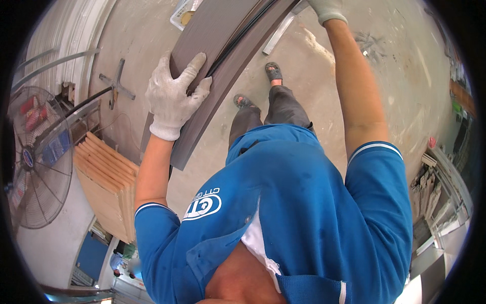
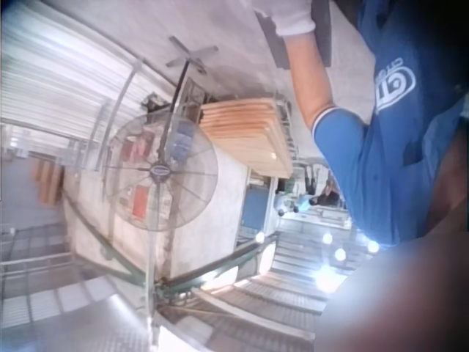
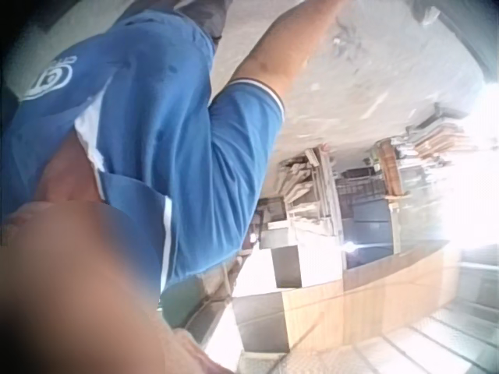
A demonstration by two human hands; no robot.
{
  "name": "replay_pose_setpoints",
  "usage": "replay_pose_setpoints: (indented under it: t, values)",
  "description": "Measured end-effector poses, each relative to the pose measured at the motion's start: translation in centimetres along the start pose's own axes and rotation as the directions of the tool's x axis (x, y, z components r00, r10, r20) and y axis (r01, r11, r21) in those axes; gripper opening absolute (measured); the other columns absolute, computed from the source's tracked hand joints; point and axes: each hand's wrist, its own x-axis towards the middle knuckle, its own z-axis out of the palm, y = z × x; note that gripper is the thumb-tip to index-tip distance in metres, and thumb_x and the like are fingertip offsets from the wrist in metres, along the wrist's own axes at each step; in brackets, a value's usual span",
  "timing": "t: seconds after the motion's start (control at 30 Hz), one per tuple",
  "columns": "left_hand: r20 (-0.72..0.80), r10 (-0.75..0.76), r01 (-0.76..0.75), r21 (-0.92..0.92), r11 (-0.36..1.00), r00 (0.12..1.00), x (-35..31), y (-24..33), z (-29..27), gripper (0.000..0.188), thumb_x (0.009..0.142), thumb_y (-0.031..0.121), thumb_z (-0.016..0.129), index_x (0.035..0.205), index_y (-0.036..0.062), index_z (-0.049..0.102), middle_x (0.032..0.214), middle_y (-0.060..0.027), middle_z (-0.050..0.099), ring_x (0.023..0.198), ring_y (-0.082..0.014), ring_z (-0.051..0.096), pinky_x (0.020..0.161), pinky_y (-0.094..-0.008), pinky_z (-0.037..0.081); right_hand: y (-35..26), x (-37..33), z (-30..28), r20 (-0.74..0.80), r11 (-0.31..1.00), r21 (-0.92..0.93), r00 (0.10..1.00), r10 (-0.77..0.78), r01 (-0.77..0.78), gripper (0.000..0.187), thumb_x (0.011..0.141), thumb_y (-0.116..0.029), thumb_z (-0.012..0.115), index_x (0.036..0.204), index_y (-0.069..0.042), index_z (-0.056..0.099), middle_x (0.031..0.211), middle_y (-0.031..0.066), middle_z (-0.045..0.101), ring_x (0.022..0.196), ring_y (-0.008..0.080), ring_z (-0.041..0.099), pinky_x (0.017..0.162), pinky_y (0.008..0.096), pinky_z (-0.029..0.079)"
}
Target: The person inserts a black rubber seal into a groove on a long gray panel using a blue-handled tool. They repeatedly press the seal along the groove and adjust the panel's position on a workbench.
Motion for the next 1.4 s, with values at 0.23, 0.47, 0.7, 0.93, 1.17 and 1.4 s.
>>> replay_pose_setpoints:
  t: [0.23, 0.47, 0.7, 0.93, 1.17, 1.4]
  values:
    - [-0.052, 0.050, -0.053, -0.059, 0.997, 0.997, 6.7, 1.8, 2.3, 0.049, 0.076, 0.044, 0.083, 0.124, 0.0355, 0.076, 0.126, -0.0264, 0.061, 0.103, -0.0377, 0.069, 0.085, -0.0461, 0.059, -1.0, -0.5, -0.3, -0.028, 0.996, 0.081, 0.999, -0.026, 0.028, 0.023, 0.093, -0.024, 0.070, 0.091, -0.002, 0.065, 0.076, 0.0225, 0.066, 0.070, 0.0377, 0.066, 0.065, 0.0456, 0.050]
    - [-0.149, 0.147, -0.151, -0.019, 0.988, 0.978, 13.5, 3.2, 5.3, 0.046, 0.079, 0.049, 0.079, 0.123, 0.0363, 0.076, 0.116, -0.0230, 0.066, 0.094, -0.0353, 0.072, 0.075, -0.0446, 0.061, -1.7, -1.1, -0.2, -0.030, 0.997, 0.072, 0.999, 0.010, -0.008, 0.020, 0.092, -0.022, 0.070, 0.089, -0.003, 0.065, 0.077, 0.0232, 0.066, 0.073, 0.0408, 0.067, 0.066, 0.0476, 0.050]
    - [-0.210, 0.180, -0.180, 0.022, 0.983, 0.961, 16.9, 4.0, 7.0, 0.048, 0.080, 0.051, 0.080, 0.125, 0.0350, 0.075, 0.122, -0.0273, 0.065, 0.102, -0.0398, 0.071, 0.080, -0.0462, 0.061, 0.0, 1.0, -1.1, 0.397, 0.592, 0.630, 0.863, 0.311, -0.503, 0.011, 0.092, -0.018, 0.070, 0.088, -0.008, 0.066, 0.071, 0.0099, 0.066, 0.057, 0.0223, 0.059, 0.051, 0.0347, 0.045]
    - [-0.118, 0.096, -0.105, -0.074, 0.992, 0.988, 16.6, 4.7, 6.1, 0.051, 0.079, 0.047, 0.082, 0.127, 0.0345, 0.075, 0.133, -0.0311, 0.060, 0.117, -0.0446, 0.065, 0.097, -0.0495, 0.056, 4.0, 12.0, -3.1, 0.533, 0.012, 0.837, 0.818, 0.217, -0.548, 0.013, 0.098, -0.019, 0.070, 0.092, -0.008, 0.066, 0.078, 0.0032, 0.067, 0.052, 0.0055, 0.048, 0.044, 0.0215, 0.039]
    - [0.000, -0.028, 0.028, -0.129, 0.991, 1.000, 16.4, 5.4, 5.2, 0.051, 0.078, 0.042, 0.083, 0.127, 0.0327, 0.075, 0.132, -0.0319, 0.060, 0.120, -0.0451, 0.062, 0.101, -0.0504, 0.052, 11.3, 24.4, -10.4, 0.383, 0.293, 0.853, 0.900, 0.208, -0.431, 0.012, 0.094, -0.018, 0.074, 0.092, -0.008, 0.069, 0.075, 0.0043, 0.067, 0.053, 0.0077, 0.052, 0.046, 0.0230, 0.043]
    - [-0.010, -0.011, 0.011, -0.062, 0.998, 1.000, 16.5, 5.6, 5.0, 0.054, 0.075, 0.038, 0.085, 0.128, 0.0320, 0.074, 0.132, -0.0316, 0.059, 0.120, -0.0452, 0.062, 0.102, -0.0498, 0.052, 13.7, 23.4, -3.4, 0.167, 0.922, 0.165, 0.931, 0.324, -0.351, 0.026, 0.088, -0.025, 0.070, 0.096, 0.000, 0.074, 0.081, 0.0161, 0.073, 0.074, 0.0256, 0.073, 0.067, 0.0424, 0.057]
